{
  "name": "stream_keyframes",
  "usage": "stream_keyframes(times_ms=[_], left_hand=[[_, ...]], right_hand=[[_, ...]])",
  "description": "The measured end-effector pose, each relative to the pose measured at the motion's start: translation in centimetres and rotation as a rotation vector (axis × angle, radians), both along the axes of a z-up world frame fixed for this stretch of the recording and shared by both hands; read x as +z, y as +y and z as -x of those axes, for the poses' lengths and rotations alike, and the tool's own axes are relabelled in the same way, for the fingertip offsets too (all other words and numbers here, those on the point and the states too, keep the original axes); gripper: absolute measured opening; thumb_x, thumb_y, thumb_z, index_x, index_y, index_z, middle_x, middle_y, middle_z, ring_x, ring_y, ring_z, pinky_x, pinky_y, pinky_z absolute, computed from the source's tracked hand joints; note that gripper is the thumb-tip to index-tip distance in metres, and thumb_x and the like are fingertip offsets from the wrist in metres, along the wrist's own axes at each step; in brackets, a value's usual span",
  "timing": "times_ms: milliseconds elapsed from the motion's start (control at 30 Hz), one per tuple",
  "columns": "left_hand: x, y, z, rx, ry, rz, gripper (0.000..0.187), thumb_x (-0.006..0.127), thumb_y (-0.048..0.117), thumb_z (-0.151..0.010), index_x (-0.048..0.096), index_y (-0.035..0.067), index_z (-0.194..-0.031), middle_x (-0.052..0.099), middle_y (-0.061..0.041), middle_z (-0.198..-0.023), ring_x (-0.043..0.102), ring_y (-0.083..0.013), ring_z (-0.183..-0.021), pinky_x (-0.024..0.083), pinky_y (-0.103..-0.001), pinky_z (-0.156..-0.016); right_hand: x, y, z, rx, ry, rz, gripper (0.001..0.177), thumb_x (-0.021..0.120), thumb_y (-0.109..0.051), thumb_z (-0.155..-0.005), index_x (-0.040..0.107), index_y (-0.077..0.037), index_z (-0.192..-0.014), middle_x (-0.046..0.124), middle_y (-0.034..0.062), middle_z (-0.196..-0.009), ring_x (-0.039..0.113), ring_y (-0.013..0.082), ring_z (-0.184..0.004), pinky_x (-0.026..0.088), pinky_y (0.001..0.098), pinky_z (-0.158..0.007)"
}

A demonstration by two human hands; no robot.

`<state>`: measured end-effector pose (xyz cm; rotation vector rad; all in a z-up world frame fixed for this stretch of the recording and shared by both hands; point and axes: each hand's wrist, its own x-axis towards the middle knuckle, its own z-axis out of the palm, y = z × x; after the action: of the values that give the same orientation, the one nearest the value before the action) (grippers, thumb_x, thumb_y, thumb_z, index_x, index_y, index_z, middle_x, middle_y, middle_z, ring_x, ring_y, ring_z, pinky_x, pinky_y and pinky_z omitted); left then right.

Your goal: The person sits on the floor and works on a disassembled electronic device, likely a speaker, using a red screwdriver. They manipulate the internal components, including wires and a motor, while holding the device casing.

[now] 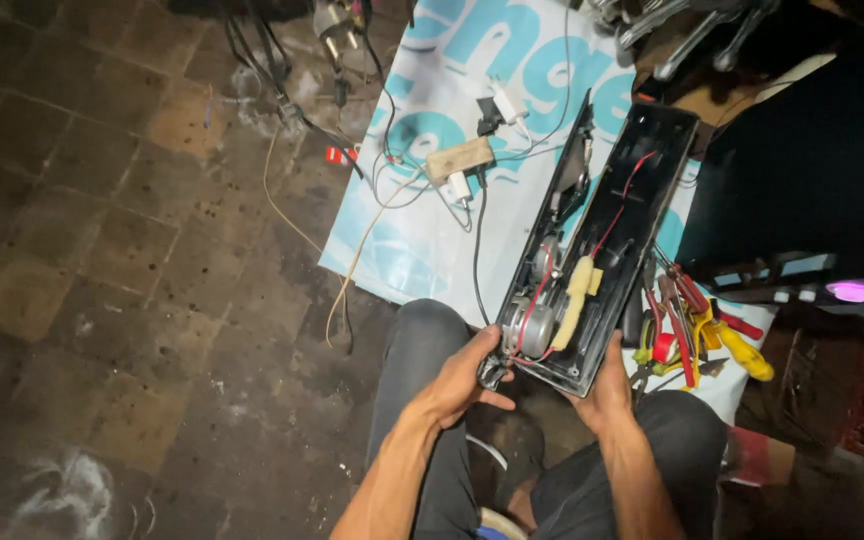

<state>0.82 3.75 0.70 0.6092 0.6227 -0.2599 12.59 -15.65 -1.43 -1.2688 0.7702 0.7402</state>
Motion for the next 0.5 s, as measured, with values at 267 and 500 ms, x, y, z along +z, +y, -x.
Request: stream_keyframes(times_ms=[267, 500], left_hand=[[3.8, 0.4, 0.3, -0.040, -0.049, -0.084, 0.081, 0.053, 0.053, -0.101, 0.025, 0.000, -0.155, 0.030, -0.027, -0.136, 0.052, -0.0400, -0.111, 0.065, -0.054, -0.073], [7.4, 1.5, -0.4, -0.288, -0.102, -0.305, 0.067, 0.034, 0.055, -0.093, 0.045, 0.019, -0.148, 0.047, -0.002, -0.149, 0.048, -0.0264, -0.133, 0.062, -0.032, -0.074]], right_hand=[[2.7, 0.6, 1.9, -0.017, -0.076, 0.118, 0.075, 0.041, -0.068, -0.098, 0.044, -0.006, -0.140, 0.056, 0.0243, -0.136, 0.059, 0.0447, -0.117, 0.048, 0.0707, -0.091], [2.6, -1.6, 2.2, 0.844, -0.516, 0.843, 0.050, 0.058, -0.037, -0.091, 0.045, -0.018, -0.136, 0.065, 0.0197, -0.130, 0.061, 0.0412, -0.119, 0.046, 0.0443, -0.085]])
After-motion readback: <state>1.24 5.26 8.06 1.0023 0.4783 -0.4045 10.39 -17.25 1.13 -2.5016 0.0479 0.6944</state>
